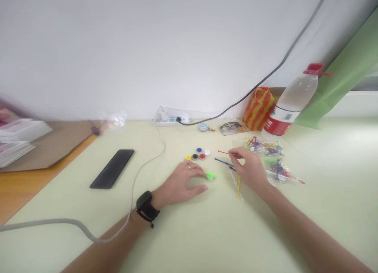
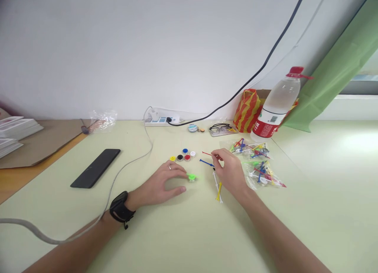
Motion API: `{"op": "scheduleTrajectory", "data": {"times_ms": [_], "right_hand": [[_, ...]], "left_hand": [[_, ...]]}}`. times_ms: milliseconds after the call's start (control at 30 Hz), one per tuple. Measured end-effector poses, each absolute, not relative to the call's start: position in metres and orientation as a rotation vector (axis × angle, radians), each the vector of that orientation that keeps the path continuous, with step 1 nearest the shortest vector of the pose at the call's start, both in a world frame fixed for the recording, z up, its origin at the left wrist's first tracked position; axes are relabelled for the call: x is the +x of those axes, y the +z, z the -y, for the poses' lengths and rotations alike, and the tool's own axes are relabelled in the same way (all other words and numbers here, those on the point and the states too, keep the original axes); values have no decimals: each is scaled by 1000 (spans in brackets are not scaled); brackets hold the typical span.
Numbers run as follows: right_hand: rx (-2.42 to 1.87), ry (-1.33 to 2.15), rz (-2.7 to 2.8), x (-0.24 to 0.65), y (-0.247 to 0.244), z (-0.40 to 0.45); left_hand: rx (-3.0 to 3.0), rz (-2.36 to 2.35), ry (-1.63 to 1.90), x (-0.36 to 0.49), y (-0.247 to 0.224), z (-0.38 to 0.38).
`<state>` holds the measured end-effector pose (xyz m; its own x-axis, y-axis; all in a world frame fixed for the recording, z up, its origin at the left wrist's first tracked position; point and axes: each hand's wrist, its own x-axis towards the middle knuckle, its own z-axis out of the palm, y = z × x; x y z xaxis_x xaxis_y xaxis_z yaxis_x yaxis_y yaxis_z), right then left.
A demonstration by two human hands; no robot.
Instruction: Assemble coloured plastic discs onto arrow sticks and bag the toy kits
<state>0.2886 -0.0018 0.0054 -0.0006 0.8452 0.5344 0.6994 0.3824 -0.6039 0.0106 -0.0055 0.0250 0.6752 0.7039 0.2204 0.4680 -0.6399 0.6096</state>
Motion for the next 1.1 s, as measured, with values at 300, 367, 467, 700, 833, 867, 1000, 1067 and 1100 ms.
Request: {"op": "scheduleTrajectory", "data": {"times_ms": [300,367,467,700,833,867,1000,1067,1100], "right_hand": [[-1283,314,1800,274,12,9],[-1286,356,1808,272,12,11],[-1301,437,1813,269,8,12],[-1278,516,1865,262,-6,15],[-1197,526,1911,260,-10,13],[-1188,524,1909,259,-10,13],[-1189,540,1893,258,-10,14],[-1197,568,1896,258,-9,15],[-1197,576,1902,257,-9,16]], "left_hand": [[2495,-918,545,10,15,5],[2488,-946,608,10,11,3],[2473,-960,682,10,7,0],[2432,-1002,704,10,7,0],[2452,-1038,708,10,3,-1],[2451,-1057,716,10,2,-2],[2408,-1151,749,9,-2,-4],[2377,-1166,760,10,-3,-5],[2364,-1164,765,10,-3,-5]]}}
